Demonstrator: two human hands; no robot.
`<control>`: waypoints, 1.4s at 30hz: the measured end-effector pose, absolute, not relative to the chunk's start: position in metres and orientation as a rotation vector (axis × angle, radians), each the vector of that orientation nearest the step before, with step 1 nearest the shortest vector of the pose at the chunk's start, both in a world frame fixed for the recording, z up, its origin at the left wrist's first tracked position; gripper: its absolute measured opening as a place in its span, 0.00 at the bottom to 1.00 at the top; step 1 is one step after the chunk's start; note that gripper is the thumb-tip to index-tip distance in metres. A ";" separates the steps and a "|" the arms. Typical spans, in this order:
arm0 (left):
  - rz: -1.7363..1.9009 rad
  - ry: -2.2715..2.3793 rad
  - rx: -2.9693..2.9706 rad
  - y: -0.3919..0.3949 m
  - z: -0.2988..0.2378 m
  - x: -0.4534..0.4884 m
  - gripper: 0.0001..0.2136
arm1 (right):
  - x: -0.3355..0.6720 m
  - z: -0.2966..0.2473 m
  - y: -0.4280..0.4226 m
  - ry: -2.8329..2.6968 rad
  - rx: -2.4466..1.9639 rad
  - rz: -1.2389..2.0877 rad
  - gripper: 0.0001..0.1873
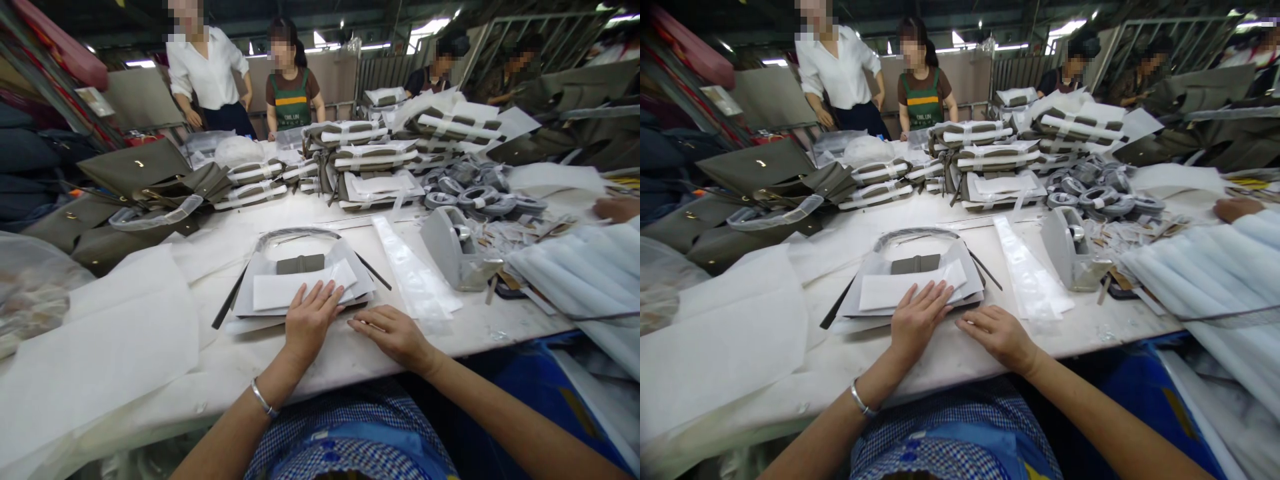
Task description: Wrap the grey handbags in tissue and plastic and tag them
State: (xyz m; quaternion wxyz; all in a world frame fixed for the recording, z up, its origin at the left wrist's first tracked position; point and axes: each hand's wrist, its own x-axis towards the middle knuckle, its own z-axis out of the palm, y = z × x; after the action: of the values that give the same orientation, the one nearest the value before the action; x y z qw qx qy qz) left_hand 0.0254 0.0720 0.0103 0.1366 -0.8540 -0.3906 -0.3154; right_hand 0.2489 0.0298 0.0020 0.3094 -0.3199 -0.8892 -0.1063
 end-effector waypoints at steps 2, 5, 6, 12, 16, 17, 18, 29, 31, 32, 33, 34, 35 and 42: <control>-0.911 -1.131 -2.465 0.072 0.009 0.025 0.17 | 0.240 -0.003 0.030 -2.392 -0.924 -0.218 0.13; -0.893 -1.130 -2.474 0.072 0.008 0.024 0.17 | 0.227 -0.005 0.037 -2.406 -1.018 -0.184 0.11; -0.882 -1.132 -2.481 0.072 0.009 0.024 0.17 | 0.224 -0.005 0.039 -2.418 -1.027 -0.204 0.10; -0.841 -1.151 -2.497 0.070 0.011 0.024 0.18 | 0.221 -0.001 0.047 -2.514 -0.919 -0.433 0.13; -0.852 -1.155 -2.487 0.070 0.009 0.024 0.18 | 0.228 0.003 0.037 -2.552 -0.780 -0.459 0.14; -0.854 -1.150 -2.488 0.070 0.008 0.024 0.18 | 0.231 0.004 0.032 -2.557 -0.777 -0.450 0.14; -0.855 -1.142 -2.490 0.070 0.008 0.024 0.18 | 0.233 0.005 0.029 -2.560 -0.786 -0.444 0.13; -0.852 -1.141 -2.504 0.069 0.011 0.025 0.17 | 0.231 -0.002 0.035 -2.413 -1.058 -0.268 0.10; -0.858 -1.139 -2.504 0.069 0.011 0.025 0.17 | 0.230 -0.002 0.038 -2.419 -1.013 -0.293 0.11; -0.860 -1.137 -2.502 0.069 0.011 0.025 0.16 | 0.230 -0.002 0.039 -2.418 -0.987 -0.317 0.11; -0.861 -1.135 -2.499 0.069 0.011 0.025 0.16 | 0.231 -0.001 0.041 -2.415 -0.967 -0.339 0.10; -0.858 -1.136 -2.498 0.069 0.011 0.025 0.17 | 0.231 -0.001 0.042 -2.409 -0.950 -0.356 0.09; -0.854 -1.138 -2.496 0.069 0.011 0.025 0.17 | 0.231 -0.001 0.043 -2.400 -0.934 -0.367 0.09; -0.834 -1.128 -2.467 0.070 0.007 0.025 0.18 | 0.231 0.004 0.038 -2.354 -0.854 -0.368 0.09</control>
State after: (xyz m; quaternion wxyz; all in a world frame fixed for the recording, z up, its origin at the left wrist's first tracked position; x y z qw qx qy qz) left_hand 0.0253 0.0704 0.0074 0.1510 -0.8593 -0.3930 -0.2903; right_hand 0.2314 0.0385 0.0037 0.3004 -0.3219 -0.8871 -0.1386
